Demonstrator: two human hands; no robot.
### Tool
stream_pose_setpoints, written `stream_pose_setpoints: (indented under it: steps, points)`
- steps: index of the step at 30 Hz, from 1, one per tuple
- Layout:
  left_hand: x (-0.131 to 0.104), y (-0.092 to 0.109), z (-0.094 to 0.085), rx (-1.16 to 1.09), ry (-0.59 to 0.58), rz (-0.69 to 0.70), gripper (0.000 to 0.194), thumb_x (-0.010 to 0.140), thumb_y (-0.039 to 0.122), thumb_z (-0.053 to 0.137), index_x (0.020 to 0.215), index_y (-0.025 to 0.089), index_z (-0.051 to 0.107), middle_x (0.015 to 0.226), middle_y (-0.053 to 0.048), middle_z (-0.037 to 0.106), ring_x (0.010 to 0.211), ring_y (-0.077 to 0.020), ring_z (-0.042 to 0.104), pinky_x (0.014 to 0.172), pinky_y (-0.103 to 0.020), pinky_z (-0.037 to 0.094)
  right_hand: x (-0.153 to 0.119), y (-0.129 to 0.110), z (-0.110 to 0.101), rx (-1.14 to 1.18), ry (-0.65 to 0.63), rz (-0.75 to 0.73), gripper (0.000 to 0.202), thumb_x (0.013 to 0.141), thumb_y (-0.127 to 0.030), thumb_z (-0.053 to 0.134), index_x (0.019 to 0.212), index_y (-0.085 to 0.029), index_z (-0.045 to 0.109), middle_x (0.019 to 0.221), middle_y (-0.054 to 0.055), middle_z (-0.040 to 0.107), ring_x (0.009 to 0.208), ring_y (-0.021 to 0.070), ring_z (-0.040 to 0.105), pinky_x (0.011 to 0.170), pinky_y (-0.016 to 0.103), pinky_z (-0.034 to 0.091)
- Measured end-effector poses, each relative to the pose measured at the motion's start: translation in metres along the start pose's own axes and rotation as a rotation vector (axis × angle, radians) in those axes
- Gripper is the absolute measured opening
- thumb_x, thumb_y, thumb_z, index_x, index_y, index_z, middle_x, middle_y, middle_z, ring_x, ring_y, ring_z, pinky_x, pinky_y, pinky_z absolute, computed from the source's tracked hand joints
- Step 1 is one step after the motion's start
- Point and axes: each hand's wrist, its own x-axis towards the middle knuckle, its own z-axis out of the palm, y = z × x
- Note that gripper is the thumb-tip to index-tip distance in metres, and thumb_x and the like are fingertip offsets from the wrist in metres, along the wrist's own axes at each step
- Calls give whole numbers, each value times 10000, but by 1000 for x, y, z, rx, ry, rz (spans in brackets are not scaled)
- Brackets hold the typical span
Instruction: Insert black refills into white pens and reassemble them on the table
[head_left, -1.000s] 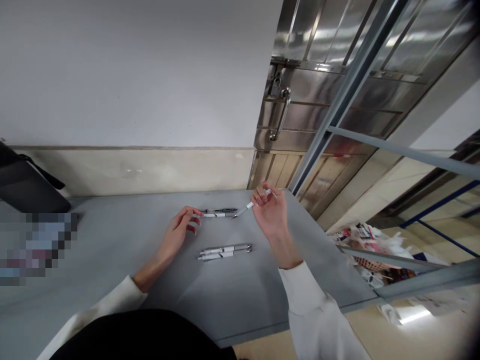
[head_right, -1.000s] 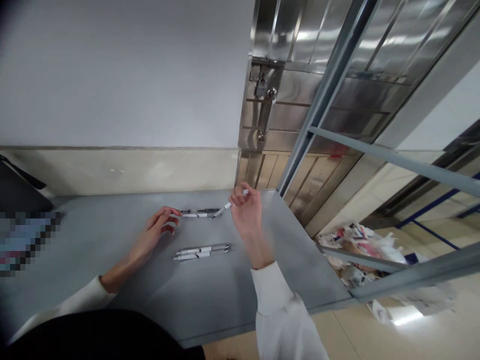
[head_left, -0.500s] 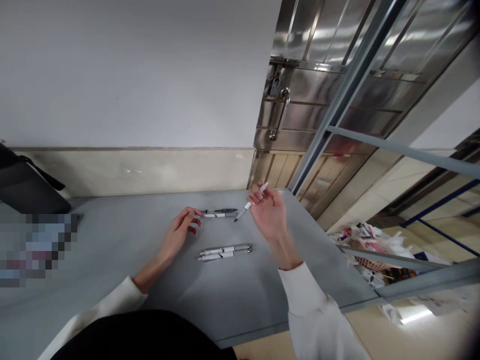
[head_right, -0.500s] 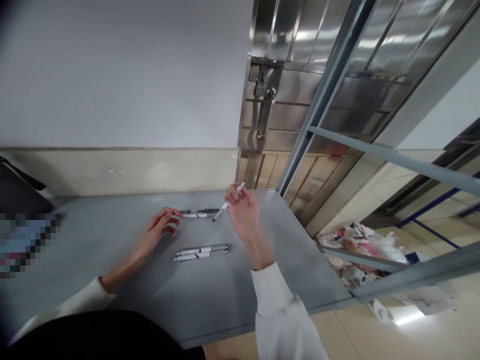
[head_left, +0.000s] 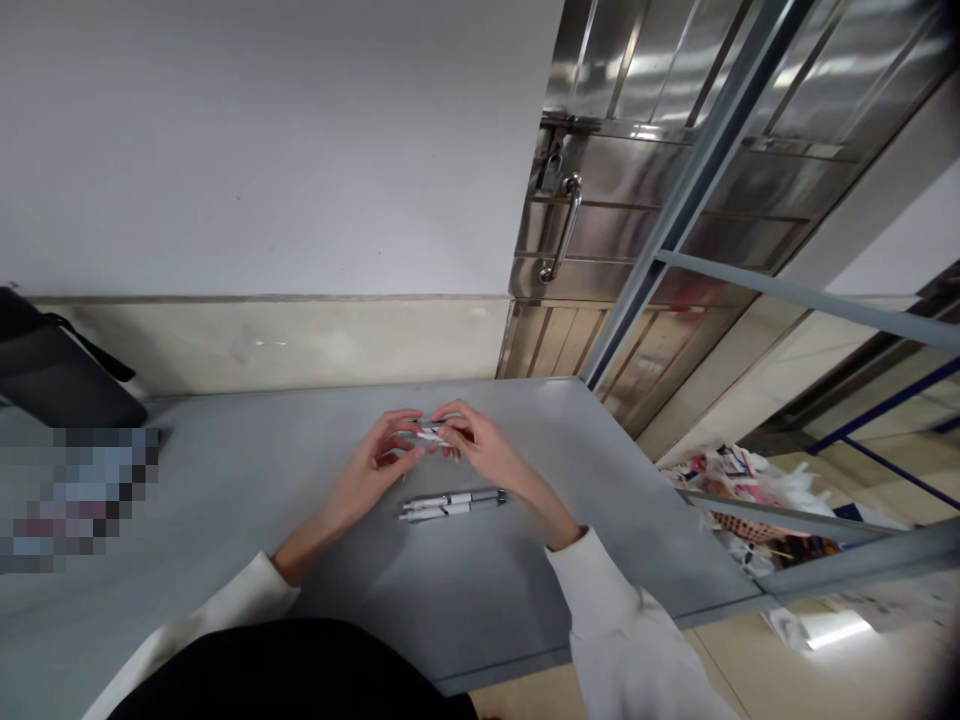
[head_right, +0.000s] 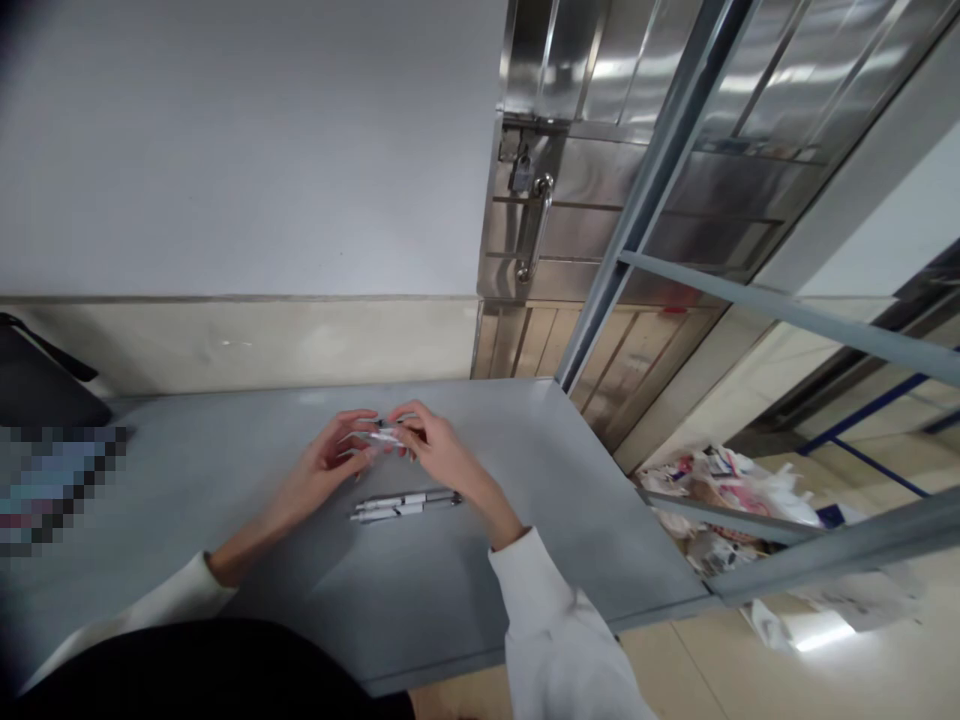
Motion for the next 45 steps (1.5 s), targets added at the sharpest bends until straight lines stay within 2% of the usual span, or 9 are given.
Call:
stream_pose_setpoints:
  steps: [3, 5, 8, 11, 16, 22, 27, 34, 45]
  points:
    - [-2, 3, 0, 100, -50, 6, 247, 945, 401, 710, 1129, 240, 680, 1103, -46, 721, 967, -211, 677, 812, -326, 507, -3, -2, 4, -28, -96, 30, 291, 1022, -506, 584, 1177, -260, 598, 910, 7, 707, 700, 152, 580, 675, 284, 465]
    - [-1, 2, -3, 155, -7, 1, 216, 945, 421, 702, 1037, 225, 698, 1020, -35, 731, 923, -209, 675, 808, -329, 493, -5, -6, 3, -53, -124, 53, 293, 1041, -507, 550, 1186, -259, 607, 920, 15, 712, 702, 155, 585, 670, 282, 467]
    - [1, 0, -9, 195, 94, -26, 239, 949, 453, 687, 1010, 223, 697, 916, -9, 704, 798, -178, 637, 747, -308, 476, -7, -12, -8, -154, -76, 78, 298, 1064, -492, 510, 1109, -232, 648, 885, 22, 714, 716, 165, 595, 707, 293, 464]
    - [3, -1, -13, 190, 101, -37, 243, 947, 454, 686, 999, 217, 697, 862, 1, 692, 770, -172, 629, 752, -306, 485, -11, -16, -22, -250, -71, 116, 296, 1056, -460, 530, 1008, -216, 692, 867, 25, 713, 746, 172, 609, 732, 297, 464]
    - [5, -3, -17, 212, -74, -32, 208, 929, 417, 712, 958, 211, 712, 915, -23, 738, 889, -200, 687, 875, -342, 519, -18, -17, -34, -254, -192, 222, 188, 991, -364, 639, 988, -218, 757, 917, 47, 759, 856, 202, 690, 770, 307, 512]
    - [0, -6, -19, 315, -292, -107, 224, 939, 412, 703, 1037, 219, 761, 960, -29, 766, 871, -201, 682, 822, -330, 530, -20, -13, -36, -341, -252, 198, 188, 958, -369, 688, 941, -215, 795, 965, 62, 805, 907, 237, 723, 811, 336, 520]
    - [-3, 1, -19, 363, -348, -148, 302, 941, 486, 690, 1016, 210, 788, 932, -38, 758, 865, -215, 677, 790, -325, 519, -21, -15, -36, -363, -297, 235, 224, 932, -405, 716, 943, -202, 809, 941, 66, 803, 874, 232, 716, 770, 322, 523]
    - [-2, 10, -25, 416, -450, -111, 255, 926, 465, 705, 1028, 251, 799, 1032, -40, 753, 943, -229, 691, 859, -339, 527, -21, -11, -36, -299, -369, 235, 216, 906, -405, 757, 964, -203, 806, 940, 56, 791, 883, 218, 710, 771, 298, 522]
    - [-2, 7, -26, 408, -449, -74, 194, 930, 431, 710, 1038, 304, 808, 1077, -41, 760, 1006, -252, 703, 911, -361, 531, -22, -12, -35, -290, -385, 190, 146, 905, -365, 754, 911, -235, 819, 900, 39, 788, 829, 221, 687, 720, 319, 505]
